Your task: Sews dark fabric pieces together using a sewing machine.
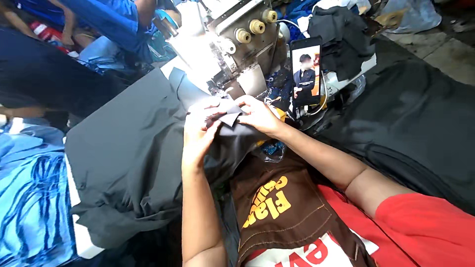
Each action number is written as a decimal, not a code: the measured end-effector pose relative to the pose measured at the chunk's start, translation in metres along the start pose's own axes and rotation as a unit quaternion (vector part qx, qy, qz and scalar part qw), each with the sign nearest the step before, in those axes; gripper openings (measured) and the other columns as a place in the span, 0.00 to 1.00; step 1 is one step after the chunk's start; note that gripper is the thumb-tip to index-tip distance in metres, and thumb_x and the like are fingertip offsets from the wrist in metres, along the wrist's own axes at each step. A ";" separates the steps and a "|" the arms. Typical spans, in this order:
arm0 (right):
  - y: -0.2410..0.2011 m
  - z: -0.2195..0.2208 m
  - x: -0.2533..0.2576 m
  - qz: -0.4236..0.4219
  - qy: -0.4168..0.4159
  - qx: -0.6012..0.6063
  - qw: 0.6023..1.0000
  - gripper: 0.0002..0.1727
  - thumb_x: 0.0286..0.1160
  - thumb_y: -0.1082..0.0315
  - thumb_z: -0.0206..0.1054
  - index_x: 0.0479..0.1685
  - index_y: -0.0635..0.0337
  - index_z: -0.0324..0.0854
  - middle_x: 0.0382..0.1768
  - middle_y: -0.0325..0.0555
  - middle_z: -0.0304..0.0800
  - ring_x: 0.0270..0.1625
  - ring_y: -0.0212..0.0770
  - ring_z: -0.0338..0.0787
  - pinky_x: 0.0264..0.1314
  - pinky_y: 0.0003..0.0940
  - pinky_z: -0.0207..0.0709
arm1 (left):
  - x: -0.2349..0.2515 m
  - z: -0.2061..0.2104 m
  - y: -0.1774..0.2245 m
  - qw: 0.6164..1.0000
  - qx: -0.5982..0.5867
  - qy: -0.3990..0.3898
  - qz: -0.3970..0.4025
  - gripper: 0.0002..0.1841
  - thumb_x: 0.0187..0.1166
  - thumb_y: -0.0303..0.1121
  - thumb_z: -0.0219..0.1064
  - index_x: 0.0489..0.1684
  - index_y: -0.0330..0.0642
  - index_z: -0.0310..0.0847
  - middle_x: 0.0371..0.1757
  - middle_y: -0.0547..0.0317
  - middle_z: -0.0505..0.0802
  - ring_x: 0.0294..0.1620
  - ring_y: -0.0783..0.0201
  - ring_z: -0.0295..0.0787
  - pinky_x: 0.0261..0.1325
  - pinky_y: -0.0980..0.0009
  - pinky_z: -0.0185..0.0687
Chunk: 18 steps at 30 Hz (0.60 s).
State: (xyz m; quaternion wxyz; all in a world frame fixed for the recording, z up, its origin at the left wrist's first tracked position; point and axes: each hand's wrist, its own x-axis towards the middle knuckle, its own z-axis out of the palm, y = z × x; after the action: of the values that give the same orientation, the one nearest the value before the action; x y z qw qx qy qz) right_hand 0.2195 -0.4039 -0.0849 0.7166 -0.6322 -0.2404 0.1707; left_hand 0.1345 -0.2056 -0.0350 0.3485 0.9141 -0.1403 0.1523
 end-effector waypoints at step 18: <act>0.002 -0.035 -0.040 0.203 -0.075 0.173 0.961 0.11 0.88 0.71 0.57 0.38 0.62 0.84 0.27 0.36 0.88 0.27 0.29 0.88 0.33 0.30 0.87 | 0.044 0.012 -0.017 0.974 0.061 0.121 -0.182 0.14 0.73 0.38 0.78 0.46 0.36 0.91 0.46 0.52 0.95 0.48 0.69 0.90 0.59 0.68 0.81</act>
State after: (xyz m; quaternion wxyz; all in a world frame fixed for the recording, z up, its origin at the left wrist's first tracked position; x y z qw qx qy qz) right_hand 0.2063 -0.4539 -0.0948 0.7456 -0.5191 -0.1268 0.3982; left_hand 0.1829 -0.2081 -0.0373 0.3288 0.9186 0.0813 0.2037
